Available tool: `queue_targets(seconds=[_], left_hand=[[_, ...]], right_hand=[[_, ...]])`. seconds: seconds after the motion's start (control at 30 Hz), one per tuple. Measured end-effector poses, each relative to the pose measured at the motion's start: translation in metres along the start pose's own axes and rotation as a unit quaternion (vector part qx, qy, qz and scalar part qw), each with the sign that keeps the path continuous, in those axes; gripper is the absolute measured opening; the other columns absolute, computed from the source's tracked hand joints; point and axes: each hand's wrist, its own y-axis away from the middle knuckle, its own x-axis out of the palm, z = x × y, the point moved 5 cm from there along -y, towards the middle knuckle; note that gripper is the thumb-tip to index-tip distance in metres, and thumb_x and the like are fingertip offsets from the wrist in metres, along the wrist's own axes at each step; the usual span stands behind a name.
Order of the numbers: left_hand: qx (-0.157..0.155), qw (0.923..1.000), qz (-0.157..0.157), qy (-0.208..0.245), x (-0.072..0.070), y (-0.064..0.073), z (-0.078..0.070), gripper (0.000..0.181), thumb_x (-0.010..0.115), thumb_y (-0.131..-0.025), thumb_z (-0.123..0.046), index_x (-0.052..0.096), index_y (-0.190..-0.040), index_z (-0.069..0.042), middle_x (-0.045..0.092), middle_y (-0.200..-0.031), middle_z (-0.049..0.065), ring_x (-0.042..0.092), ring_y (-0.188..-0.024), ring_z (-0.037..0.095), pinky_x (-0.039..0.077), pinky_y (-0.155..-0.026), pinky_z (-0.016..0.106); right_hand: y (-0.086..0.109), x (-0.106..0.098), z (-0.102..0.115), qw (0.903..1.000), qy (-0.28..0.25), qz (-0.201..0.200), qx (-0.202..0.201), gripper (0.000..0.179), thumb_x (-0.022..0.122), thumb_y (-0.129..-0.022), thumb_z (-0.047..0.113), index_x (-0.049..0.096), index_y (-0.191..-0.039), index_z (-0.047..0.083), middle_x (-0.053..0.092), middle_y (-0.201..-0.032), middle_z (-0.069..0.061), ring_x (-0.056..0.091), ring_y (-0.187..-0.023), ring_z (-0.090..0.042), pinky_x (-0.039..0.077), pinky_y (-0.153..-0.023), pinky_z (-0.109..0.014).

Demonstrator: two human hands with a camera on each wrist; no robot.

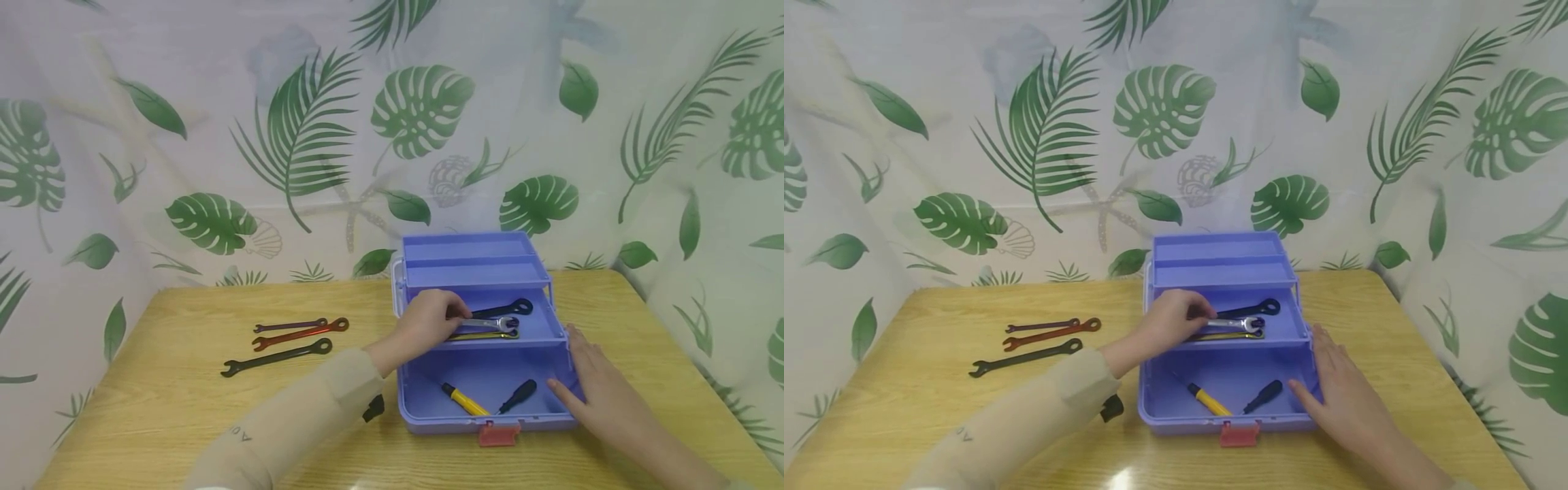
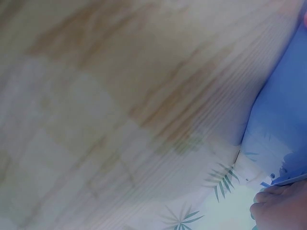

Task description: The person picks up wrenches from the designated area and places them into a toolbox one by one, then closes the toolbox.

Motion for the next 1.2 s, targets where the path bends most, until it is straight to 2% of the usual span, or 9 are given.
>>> queue_targets(seconds=[0.23, 0.37, 0.5, 0.77, 0.97, 1.2], left_hand=[[0.002, 0.9999, 0.01, -0.01, 0.004, -0.004, -0.002, 0.013, 0.072, -0.099, -0.005, 0.082, -0.107, -0.01, 0.082, -0.105, 0.002, 0.075, -0.096, 0.011, 0.058, -0.082, 0.017], [0.007, 0.9997, 0.01, -0.02, 0.005, -0.003, -0.004, 0.014, 0.073, -0.098, -0.004, 0.082, -0.106, -0.011, 0.082, -0.105, 0.0, 0.074, -0.095, 0.009, 0.057, -0.082, 0.016], [0.005, 0.9999, 0.01, -0.008, 0.004, -0.003, -0.003, 0.013, 0.073, -0.098, -0.005, 0.082, -0.107, -0.01, 0.082, -0.104, 0.002, 0.074, -0.094, 0.01, 0.057, -0.08, 0.015], [0.019, 0.9995, 0.009, 0.023, -0.003, -0.003, -0.002, 0.012, 0.074, -0.099, -0.006, 0.081, -0.108, -0.007, 0.082, -0.106, 0.007, 0.075, -0.097, 0.017, 0.057, -0.081, 0.018], [0.021, 0.9992, 0.005, 0.033, -0.011, -0.002, 0.001, 0.012, 0.073, -0.101, -0.008, 0.081, -0.109, -0.007, 0.081, -0.107, 0.007, 0.074, -0.098, 0.018, 0.057, -0.082, 0.02], [0.024, 0.9989, 0.002, 0.041, -0.019, 0.001, 0.005, 0.012, 0.073, -0.101, -0.008, 0.081, -0.108, -0.006, 0.081, -0.107, 0.008, 0.075, -0.099, 0.021, 0.059, -0.086, 0.023]], right_hand=[[0.002, -0.001, 0.001, 1.0, -0.002, -0.003, -0.002, 0.094, 0.064, -0.105, 0.04, 0.013, -0.165, -0.011, 0.025, -0.167, -0.04, 0.033, -0.151, -0.058, 0.013, -0.134, -0.056], [0.001, -0.001, 0.001, 1.0, -0.004, 0.001, 0.001, 0.094, 0.063, -0.106, 0.041, 0.012, -0.165, -0.011, 0.024, -0.167, -0.04, 0.032, -0.151, -0.059, 0.014, -0.133, -0.058], [0.001, 0.0, 0.001, 1.0, 0.001, 0.006, 0.005, 0.094, 0.062, -0.106, 0.043, 0.011, -0.166, -0.01, 0.023, -0.168, -0.039, 0.031, -0.152, -0.058, 0.014, -0.133, -0.058], [0.001, -0.001, 0.0, 0.9999, 0.001, 0.013, 0.011, 0.095, 0.06, -0.107, 0.043, 0.008, -0.166, -0.009, 0.022, -0.168, -0.039, 0.03, -0.153, -0.058, 0.014, -0.133, -0.06], [0.001, -0.001, 0.001, 1.0, -0.004, 0.008, 0.003, 0.094, 0.062, -0.106, 0.041, 0.01, -0.165, -0.011, 0.022, -0.168, -0.04, 0.03, -0.153, -0.058, 0.011, -0.135, -0.055], [0.001, -0.001, 0.001, 1.0, -0.003, 0.007, 0.001, 0.094, 0.063, -0.106, 0.039, 0.011, -0.165, -0.012, 0.023, -0.167, -0.04, 0.031, -0.152, -0.058, 0.014, -0.134, -0.058]])
